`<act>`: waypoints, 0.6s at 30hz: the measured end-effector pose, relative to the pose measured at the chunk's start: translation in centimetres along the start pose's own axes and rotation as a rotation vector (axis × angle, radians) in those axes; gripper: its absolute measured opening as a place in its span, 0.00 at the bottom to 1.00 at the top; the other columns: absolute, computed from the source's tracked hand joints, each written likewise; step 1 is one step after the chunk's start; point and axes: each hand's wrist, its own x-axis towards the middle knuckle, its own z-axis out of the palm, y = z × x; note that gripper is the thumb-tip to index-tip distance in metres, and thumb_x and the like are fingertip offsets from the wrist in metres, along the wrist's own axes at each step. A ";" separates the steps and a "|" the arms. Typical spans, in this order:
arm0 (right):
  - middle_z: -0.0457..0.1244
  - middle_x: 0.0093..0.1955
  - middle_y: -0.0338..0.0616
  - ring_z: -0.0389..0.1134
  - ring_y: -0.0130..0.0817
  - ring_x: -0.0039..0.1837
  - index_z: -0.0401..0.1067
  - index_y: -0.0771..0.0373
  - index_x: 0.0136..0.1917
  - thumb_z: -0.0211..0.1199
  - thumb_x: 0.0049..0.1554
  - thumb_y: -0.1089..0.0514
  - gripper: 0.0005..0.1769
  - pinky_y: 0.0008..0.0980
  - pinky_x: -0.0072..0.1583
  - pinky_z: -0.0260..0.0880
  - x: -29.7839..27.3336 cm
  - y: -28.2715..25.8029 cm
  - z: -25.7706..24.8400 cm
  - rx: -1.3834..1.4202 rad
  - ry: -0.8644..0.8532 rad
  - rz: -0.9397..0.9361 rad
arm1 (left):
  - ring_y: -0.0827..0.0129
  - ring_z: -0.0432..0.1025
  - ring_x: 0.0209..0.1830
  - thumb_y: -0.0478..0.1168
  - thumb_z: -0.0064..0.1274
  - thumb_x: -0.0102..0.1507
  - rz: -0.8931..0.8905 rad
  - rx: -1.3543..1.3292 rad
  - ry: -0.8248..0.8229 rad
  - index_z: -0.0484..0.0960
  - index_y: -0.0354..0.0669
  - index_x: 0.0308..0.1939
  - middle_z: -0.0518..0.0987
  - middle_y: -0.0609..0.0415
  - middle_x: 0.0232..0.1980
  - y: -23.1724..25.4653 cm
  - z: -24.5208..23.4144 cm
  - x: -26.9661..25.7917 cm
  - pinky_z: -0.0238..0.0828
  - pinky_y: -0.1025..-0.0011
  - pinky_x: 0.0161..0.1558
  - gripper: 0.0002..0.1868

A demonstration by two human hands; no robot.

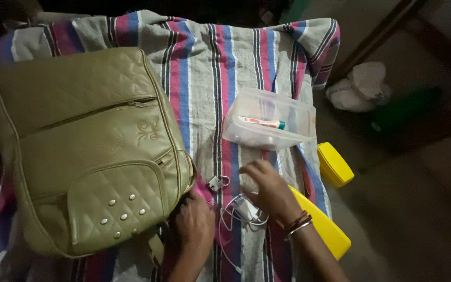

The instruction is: The person packs a small backpack on a bed, placing a comb, bottles, and small containers into its compartments and zipping them closed. They then unzip the backpack, remove the items, and set them on a nearby table while handling a slipper.

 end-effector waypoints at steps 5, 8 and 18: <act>0.55 0.71 0.58 0.56 0.59 0.71 0.58 0.55 0.76 0.87 0.29 0.42 0.67 0.53 0.64 0.61 -1.9 -1.7 2.7 -0.215 -0.534 0.172 | 0.48 0.79 0.48 0.61 0.61 0.56 0.011 -0.052 0.206 0.68 0.34 0.60 0.80 0.34 0.50 -0.3 2.3 0.6 0.81 0.59 0.44 0.41; 0.50 0.74 0.62 0.55 0.65 0.72 0.54 0.51 0.78 0.83 0.34 0.45 0.64 0.53 0.63 0.63 -3.5 -1.6 5.8 -0.480 -0.594 0.139 | 0.52 0.82 0.39 0.52 0.53 0.62 -0.014 -0.325 0.128 0.65 0.36 0.63 0.81 0.37 0.46 -0.5 3.6 0.5 0.81 0.63 0.37 0.33; 0.58 0.63 0.64 0.62 0.63 0.59 0.67 0.53 0.69 0.67 0.53 0.54 0.30 0.54 0.59 0.69 -3.4 0.2 5.9 -0.246 -0.291 0.066 | 0.36 0.79 0.38 0.39 0.50 0.63 0.278 -0.836 0.281 0.65 0.41 0.66 0.84 0.32 0.38 0.5 -2.0 -3.4 0.73 0.47 0.35 0.27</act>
